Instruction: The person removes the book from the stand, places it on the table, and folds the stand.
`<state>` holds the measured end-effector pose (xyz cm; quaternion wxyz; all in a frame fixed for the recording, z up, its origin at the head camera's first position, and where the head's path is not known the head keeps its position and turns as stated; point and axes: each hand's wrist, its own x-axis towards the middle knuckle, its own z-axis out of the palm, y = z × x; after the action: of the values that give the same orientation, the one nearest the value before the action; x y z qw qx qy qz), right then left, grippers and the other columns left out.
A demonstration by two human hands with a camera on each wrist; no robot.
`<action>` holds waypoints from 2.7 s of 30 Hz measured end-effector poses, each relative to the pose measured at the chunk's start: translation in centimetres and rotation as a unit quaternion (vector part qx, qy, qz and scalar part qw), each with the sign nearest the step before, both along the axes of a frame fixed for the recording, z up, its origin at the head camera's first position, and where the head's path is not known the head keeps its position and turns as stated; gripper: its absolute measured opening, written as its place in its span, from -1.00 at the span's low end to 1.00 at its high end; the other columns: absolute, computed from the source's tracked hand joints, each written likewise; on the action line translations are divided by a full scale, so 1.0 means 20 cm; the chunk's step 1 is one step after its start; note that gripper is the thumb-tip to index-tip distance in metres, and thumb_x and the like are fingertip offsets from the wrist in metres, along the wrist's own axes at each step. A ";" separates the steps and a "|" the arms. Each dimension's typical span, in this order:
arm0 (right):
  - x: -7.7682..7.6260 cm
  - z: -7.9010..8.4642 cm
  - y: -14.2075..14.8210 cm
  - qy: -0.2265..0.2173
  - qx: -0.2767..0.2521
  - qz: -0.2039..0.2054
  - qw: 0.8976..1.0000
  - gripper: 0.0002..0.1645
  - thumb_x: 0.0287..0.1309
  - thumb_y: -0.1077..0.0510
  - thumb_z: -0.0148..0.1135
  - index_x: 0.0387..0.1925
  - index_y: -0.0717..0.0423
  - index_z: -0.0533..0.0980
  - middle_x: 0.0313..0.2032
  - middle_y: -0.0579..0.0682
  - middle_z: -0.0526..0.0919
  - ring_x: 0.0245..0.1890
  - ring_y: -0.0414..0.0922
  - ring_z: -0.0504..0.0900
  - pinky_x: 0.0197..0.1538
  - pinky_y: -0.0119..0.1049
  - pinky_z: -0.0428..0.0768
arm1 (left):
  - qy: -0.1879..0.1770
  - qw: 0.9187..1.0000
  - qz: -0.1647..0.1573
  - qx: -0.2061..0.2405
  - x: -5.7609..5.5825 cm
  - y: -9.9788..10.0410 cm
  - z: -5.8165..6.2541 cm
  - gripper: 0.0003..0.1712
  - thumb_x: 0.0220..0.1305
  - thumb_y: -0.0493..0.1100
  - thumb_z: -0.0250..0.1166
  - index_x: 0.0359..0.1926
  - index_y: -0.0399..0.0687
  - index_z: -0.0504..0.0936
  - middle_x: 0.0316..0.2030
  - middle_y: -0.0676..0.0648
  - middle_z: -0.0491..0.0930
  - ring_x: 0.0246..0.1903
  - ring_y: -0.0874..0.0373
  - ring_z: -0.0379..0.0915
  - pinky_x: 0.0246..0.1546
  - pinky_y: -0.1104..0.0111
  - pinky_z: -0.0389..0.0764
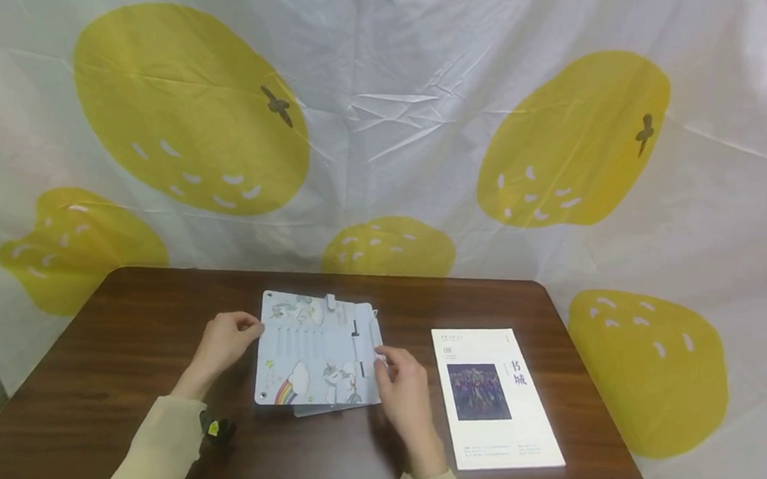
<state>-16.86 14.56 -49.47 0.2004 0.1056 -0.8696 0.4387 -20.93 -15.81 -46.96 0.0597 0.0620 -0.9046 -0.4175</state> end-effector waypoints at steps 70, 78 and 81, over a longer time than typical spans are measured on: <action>-0.04 -0.07 -0.07 -0.176 0.024 -0.125 0.976 -0.79 0.15 0.08 0.36 -0.54 0.05 0.67 -0.65 -0.13 0.58 -0.61 -0.14 0.48 -0.51 -0.22 0.41 | 0.077 0.966 -0.092 -0.229 0.52 0.48 -0.18 -0.44 0.16 0.13 0.36 -0.01 -0.24 0.66 0.06 -0.37 0.55 0.13 -0.30 0.42 0.06 -0.16 0.36; 0.06 -0.07 -0.14 -0.189 0.009 -0.084 0.978 -0.77 0.15 0.11 0.36 -0.58 0.08 0.64 -0.72 -0.16 0.55 -0.71 -0.22 0.47 -0.59 -0.29 0.42 | 0.049 0.960 -0.116 -0.248 0.51 0.42 -0.20 -0.37 0.19 0.10 0.34 0.11 -0.28 0.59 0.18 -0.51 0.38 0.25 -0.44 0.21 0.16 -0.24 0.22; 0.10 -0.07 -0.17 -0.199 -0.004 -0.045 0.979 -0.80 0.16 0.14 0.35 -0.54 0.11 0.66 -0.70 -0.12 0.59 -0.73 -0.25 0.50 -0.62 -0.32 0.46 | 0.054 0.960 -0.124 -0.246 0.47 0.36 -0.20 -0.41 0.18 0.02 0.36 0.14 -0.27 0.57 0.19 -0.50 0.38 0.25 -0.41 0.22 0.15 -0.25 0.23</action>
<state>-14.90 11.19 -50.84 0.0432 -0.0232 -0.8943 0.4447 -11.53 -8.66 -51.03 0.0693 -0.0896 -0.9754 -0.1892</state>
